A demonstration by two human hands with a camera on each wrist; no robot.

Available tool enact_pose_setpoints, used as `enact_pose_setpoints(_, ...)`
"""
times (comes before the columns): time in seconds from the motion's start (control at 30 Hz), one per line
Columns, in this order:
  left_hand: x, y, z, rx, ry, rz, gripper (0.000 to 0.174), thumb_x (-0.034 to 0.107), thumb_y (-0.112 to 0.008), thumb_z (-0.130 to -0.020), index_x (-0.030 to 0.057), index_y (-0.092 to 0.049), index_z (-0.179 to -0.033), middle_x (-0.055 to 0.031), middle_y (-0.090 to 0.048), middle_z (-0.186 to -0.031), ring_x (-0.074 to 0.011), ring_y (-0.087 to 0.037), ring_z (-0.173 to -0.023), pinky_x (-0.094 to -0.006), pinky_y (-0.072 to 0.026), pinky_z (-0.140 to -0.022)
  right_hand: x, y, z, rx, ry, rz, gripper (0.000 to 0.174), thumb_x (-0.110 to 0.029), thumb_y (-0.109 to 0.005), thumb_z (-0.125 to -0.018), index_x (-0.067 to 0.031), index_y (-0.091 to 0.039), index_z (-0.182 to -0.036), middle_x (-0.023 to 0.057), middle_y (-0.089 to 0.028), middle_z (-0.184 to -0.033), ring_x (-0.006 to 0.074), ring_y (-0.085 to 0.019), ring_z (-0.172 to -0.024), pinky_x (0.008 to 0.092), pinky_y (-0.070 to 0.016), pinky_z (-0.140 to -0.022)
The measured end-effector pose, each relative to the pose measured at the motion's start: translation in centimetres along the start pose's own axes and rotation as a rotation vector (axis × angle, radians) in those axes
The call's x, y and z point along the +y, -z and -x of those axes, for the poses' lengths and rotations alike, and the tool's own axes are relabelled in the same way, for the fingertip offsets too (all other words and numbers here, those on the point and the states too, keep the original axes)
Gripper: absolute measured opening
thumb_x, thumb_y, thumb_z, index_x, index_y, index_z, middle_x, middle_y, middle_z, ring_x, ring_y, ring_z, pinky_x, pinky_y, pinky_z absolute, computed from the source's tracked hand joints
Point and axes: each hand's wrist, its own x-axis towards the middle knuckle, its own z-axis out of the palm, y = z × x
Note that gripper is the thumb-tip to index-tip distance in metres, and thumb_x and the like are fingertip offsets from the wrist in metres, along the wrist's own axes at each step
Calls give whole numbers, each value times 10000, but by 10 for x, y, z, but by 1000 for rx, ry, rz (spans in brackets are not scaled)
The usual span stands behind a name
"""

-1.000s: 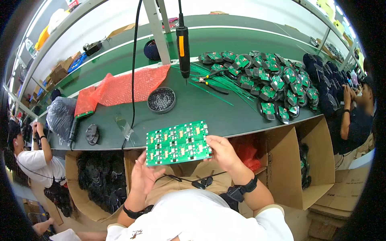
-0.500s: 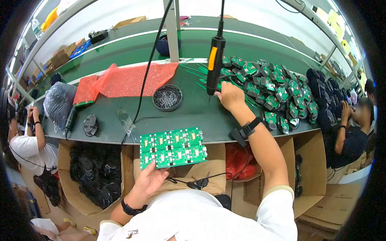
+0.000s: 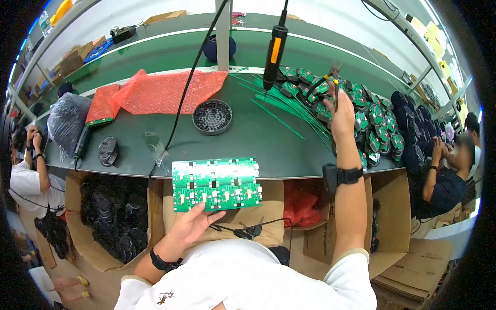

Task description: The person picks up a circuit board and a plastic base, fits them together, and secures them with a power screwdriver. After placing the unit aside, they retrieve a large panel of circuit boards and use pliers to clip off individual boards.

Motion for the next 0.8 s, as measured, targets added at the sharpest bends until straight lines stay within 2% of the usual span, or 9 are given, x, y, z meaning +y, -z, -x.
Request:
enact_pose_setpoints(0.03,-1,-2,-1,-10,10,9,358,89,-564,-1048,101,-517,-1403,-90,-594,-1386,-288,-581,-1281,-532,-502,-1082,-4,6,11,-164,-167,-197,476,-340,-386,-1118,5,-557,-1398,154,-579,-1459,289,-528,-1373,443,-470,-1069)
enact_pose_setpoints(0.13,-6,4,-5,-35,34,19,349,92,-558,-1052,100,-523,-1399,-92,-594,-1389,-290,-580,-1285,-531,-503,-1083,8,-9,53,-219,-449,-347,492,-353,-372,-1123,38,-490,-1397,217,-545,-1466,379,-549,-1342,530,-511,-1044)
enact_pose_setpoints(0.37,-8,8,-3,-31,42,25,351,94,-551,-1055,107,-519,-1404,-86,-588,-1401,-272,-583,-1280,-533,-487,-1099,49,-21,48,-115,-317,-55,517,-353,-395,-1121,88,-427,-1387,262,-543,-1443,351,-601,-1285,458,-575,-980)
enact_pose_setpoints(0.47,-4,-2,-3,-9,-29,-29,380,83,-550,-1053,101,-491,-1427,-86,-581,-1409,-263,-582,-1279,-526,-478,-1111,44,-13,46,-185,-319,-185,430,-354,-398,-1121,41,-537,-1215,269,-483,-1508,386,-482,-1405,516,-446,-1123)
enact_pose_setpoints(0.53,-6,-3,-6,28,-26,-21,406,74,-545,-1053,81,-459,-1451,-97,-572,-1419,-269,-572,-1295,-519,-473,-1120,30,-8,60,-322,-408,-397,386,-358,-410,-1115,-69,-533,-891,271,-425,-1560,422,-367,-1478,553,-339,-1183)
enact_pose_setpoints(0.63,-4,-8,-10,9,-22,0,399,77,-540,-1056,53,-468,-1448,-121,-572,-1422,-285,-560,-1319,-524,-461,-1137,-13,-25,115,-416,-431,-477,365,-370,-416,-1107,-56,-555,-984,274,-524,-1448,411,-399,-1462,543,-366,-1159)
enact_pose_setpoints(0.7,-8,-4,-13,20,-23,26,391,75,-540,-1056,52,-478,-1442,-121,-576,-1420,-281,-563,-1314,-519,-467,-1129,-36,-34,158,-422,-468,-469,269,-301,-488,-1080,-41,-557,-1093,201,-623,-1222,339,-580,-1289,507,-462,-1071)
enact_pose_setpoints(0.73,-10,-2,-15,14,-32,49,383,74,-540,-1056,52,-488,-1435,-120,-579,-1418,-278,-567,-1309,-514,-473,-1121,-37,-28,177,-406,-478,-471,269,-301,-488,-1080,-41,-557,-1093,201,-623,-1222,339,-580,-1289,507,-462,-1071)
enact_pose_setpoints(0.8,-15,1,-16,25,-1,58,367,80,-547,-1055,65,-507,-1419,-110,-600,-1385,-261,-586,-1274,-479,-497,-1068,-39,-18,211,-432,-472,-57,258,-169,-574,-1027,-22,-517,-1232,107,-608,-1037,228,-664,-994,406,-545,-893)
